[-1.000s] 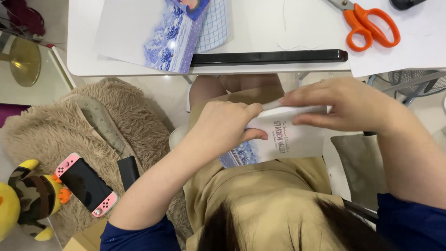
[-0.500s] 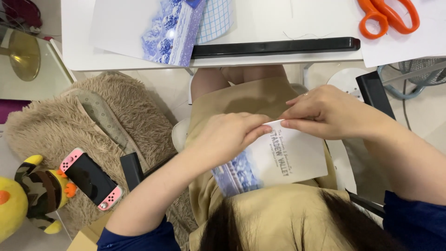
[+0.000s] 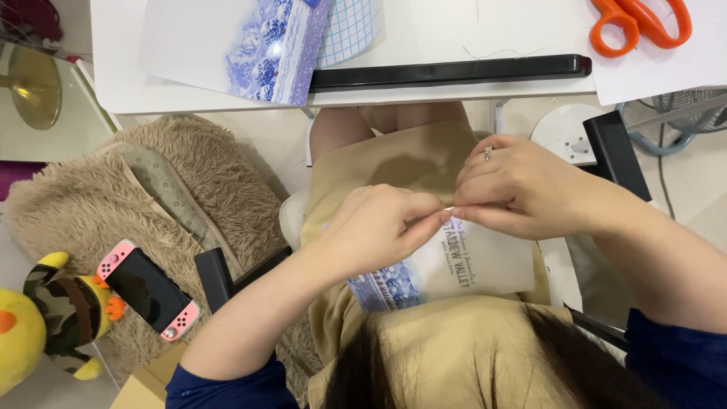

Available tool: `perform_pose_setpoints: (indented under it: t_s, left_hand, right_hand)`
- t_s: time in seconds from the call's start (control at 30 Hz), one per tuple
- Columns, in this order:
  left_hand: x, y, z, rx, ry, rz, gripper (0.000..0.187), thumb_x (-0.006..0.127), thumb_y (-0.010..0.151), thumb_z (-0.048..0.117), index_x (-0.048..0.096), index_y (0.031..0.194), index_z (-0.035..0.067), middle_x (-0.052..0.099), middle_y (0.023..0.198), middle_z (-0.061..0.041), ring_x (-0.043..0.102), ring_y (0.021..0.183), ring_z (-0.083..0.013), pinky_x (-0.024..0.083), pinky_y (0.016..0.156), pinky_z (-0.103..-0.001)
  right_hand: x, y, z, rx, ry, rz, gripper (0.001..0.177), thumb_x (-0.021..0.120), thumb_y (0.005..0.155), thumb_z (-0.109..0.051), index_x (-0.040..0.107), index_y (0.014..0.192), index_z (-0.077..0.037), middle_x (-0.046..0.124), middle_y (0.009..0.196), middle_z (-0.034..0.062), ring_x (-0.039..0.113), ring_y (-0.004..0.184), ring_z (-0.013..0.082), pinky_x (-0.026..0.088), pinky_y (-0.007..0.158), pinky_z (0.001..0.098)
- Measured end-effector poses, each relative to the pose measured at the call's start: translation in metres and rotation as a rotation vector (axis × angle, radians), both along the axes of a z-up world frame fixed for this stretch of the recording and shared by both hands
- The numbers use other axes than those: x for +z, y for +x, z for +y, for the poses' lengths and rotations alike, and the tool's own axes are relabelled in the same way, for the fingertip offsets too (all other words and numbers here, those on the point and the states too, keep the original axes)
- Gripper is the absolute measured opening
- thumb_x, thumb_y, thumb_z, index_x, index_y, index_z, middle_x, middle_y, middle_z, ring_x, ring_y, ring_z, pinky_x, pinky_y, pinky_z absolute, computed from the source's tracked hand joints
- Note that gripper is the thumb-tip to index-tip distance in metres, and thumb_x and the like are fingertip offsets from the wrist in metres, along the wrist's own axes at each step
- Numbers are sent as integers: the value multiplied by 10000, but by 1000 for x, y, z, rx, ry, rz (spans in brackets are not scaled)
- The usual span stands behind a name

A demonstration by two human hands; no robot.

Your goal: Finalizing a book cover by folding it and using a scraper tool to smooth out bubbles.

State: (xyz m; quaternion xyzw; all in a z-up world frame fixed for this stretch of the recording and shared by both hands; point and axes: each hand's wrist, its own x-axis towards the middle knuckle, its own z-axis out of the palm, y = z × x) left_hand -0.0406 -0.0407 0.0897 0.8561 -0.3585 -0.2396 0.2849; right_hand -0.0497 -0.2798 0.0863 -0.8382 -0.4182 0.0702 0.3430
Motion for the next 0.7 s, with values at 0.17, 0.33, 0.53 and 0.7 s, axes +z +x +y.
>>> perform_pose_setpoints:
  t_s: [0.17, 0.33, 0.53, 0.7]
  left_hand:
    - [6, 11, 7, -35, 54, 86, 399, 484, 982, 484, 735, 1208, 271, 807, 995, 55, 741, 880, -198, 536, 631, -394]
    - [-5, 12, 10, 21, 60, 109, 370, 465, 1012, 477, 744, 1000, 235, 740, 763, 40, 676, 734, -203, 444, 593, -388]
    - [-28, 13, 25, 39, 8, 77, 356, 523, 998, 464, 739, 993, 180, 790, 887, 23, 699, 813, -245, 463, 634, -414]
    - [-16, 8, 26, 69, 117, 105, 347, 509, 1018, 486, 712, 869, 247, 680, 670, 39, 640, 664, -201, 418, 541, -392]
  right_hand:
    - [1, 8, -24, -154, -278, 298, 360, 652, 893, -483, 818, 1104, -244, 852, 1036, -74, 747, 957, 185, 519, 913, 375]
    - [-15, 15, -32, -74, -186, 204, 298, 659, 915, -377, 825, 1031, -158, 858, 919, -30, 764, 932, 227, 548, 1051, 393]
    - [-25, 15, -48, -141, -229, 63, 213, 679, 916, -366, 821, 951, -211, 805, 794, -98, 697, 907, 206, 576, 810, 346]
    - [-23, 19, -52, -133, -329, 232, 232, 671, 892, -418, 839, 969, -276, 852, 865, -135, 701, 1111, 144, 579, 862, 329]
